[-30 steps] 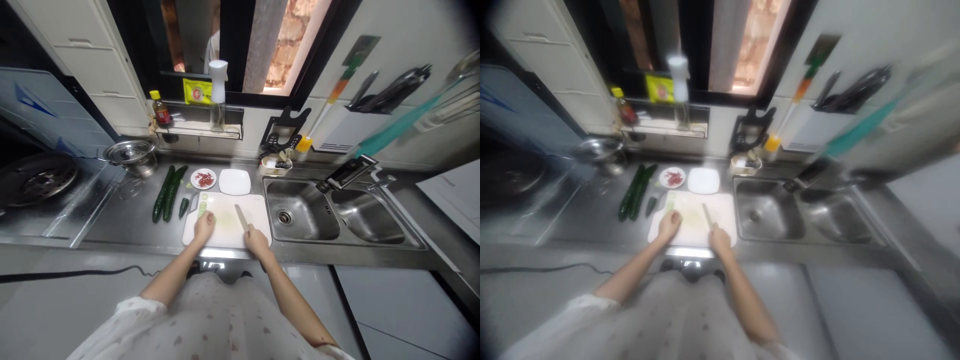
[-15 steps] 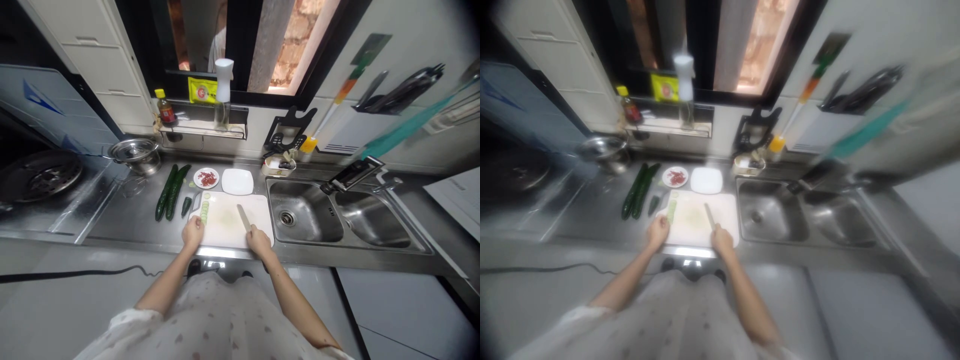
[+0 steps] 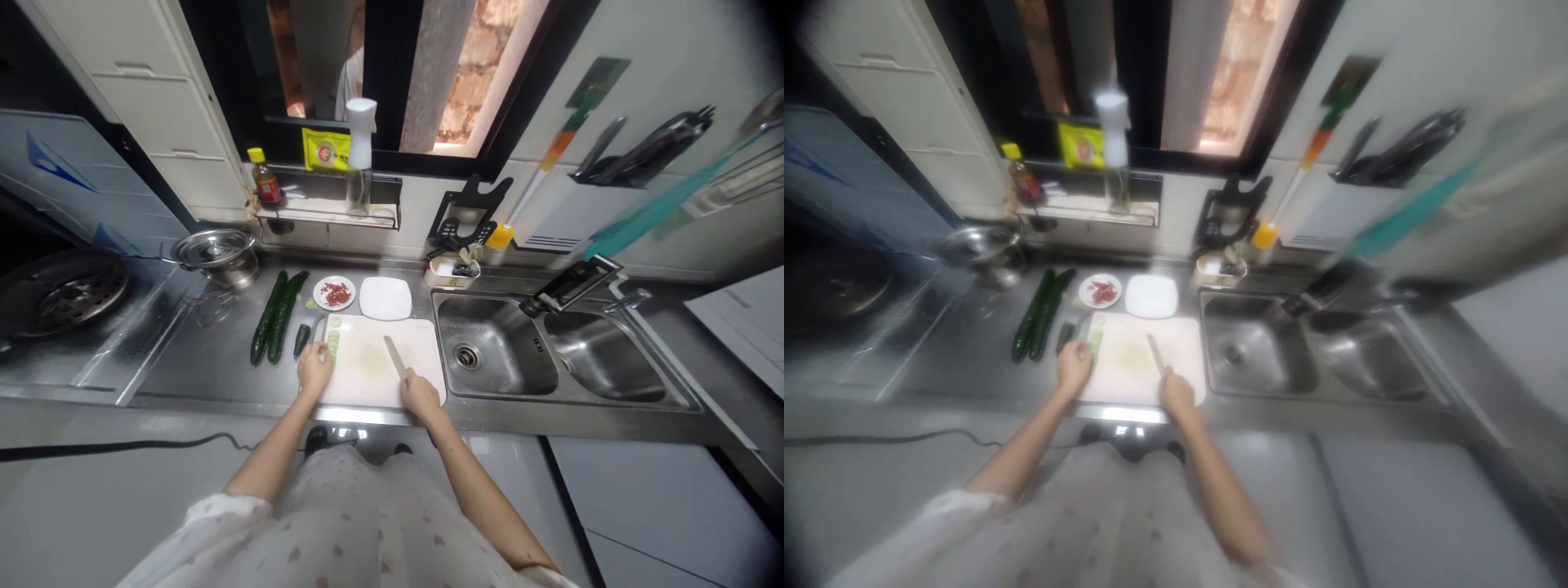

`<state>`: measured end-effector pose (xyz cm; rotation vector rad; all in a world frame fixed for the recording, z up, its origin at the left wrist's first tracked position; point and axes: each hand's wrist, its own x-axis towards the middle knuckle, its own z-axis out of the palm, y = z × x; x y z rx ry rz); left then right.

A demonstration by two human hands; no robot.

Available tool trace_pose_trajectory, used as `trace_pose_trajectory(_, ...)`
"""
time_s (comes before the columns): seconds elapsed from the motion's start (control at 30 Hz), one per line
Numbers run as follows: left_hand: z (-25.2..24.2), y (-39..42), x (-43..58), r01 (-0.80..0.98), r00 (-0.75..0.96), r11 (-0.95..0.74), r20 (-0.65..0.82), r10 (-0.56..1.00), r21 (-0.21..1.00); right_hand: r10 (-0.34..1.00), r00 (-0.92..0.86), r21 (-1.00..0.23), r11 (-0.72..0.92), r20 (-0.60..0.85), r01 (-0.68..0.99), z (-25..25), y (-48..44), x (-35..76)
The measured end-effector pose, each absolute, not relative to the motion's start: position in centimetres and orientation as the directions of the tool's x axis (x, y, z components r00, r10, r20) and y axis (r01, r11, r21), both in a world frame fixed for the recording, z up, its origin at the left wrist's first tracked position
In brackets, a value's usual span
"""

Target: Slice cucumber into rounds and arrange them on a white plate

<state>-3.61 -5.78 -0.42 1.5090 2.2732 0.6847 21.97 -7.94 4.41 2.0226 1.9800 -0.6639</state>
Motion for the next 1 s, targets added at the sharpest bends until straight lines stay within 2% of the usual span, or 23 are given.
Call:
trace_pose_trajectory(0.2,0.5,-0.6,-3.8,0.803,-0.286,0.255,-0.027,0.958,0.538,0.887,-0.019,-0.147,-0.055,-0.462,0.988,4.4,-8.1,21.9)
trace_pose_trajectory(0.4,0.2,3.2,-4.2,0.898,-0.152,0.185,-0.114,0.982,0.400,0.877,-0.003,-0.146,-0.076,-0.480,0.986,4.8,-8.1,21.7)
trace_pose_trajectory(0.73,-0.3,5.5,-4.5,0.980,-0.013,0.045,-0.161,0.987,0.194,0.871,-0.001,-0.156,-0.087,-0.491,0.984,4.4,-8.0,22.0)
trace_pose_trajectory(1.0,0.5,6.0,-4.7,0.970,-0.056,0.084,-0.128,0.990,0.226,0.885,-0.010,-0.154,-0.070,-0.466,0.986,3.8,-8.0,22.1)
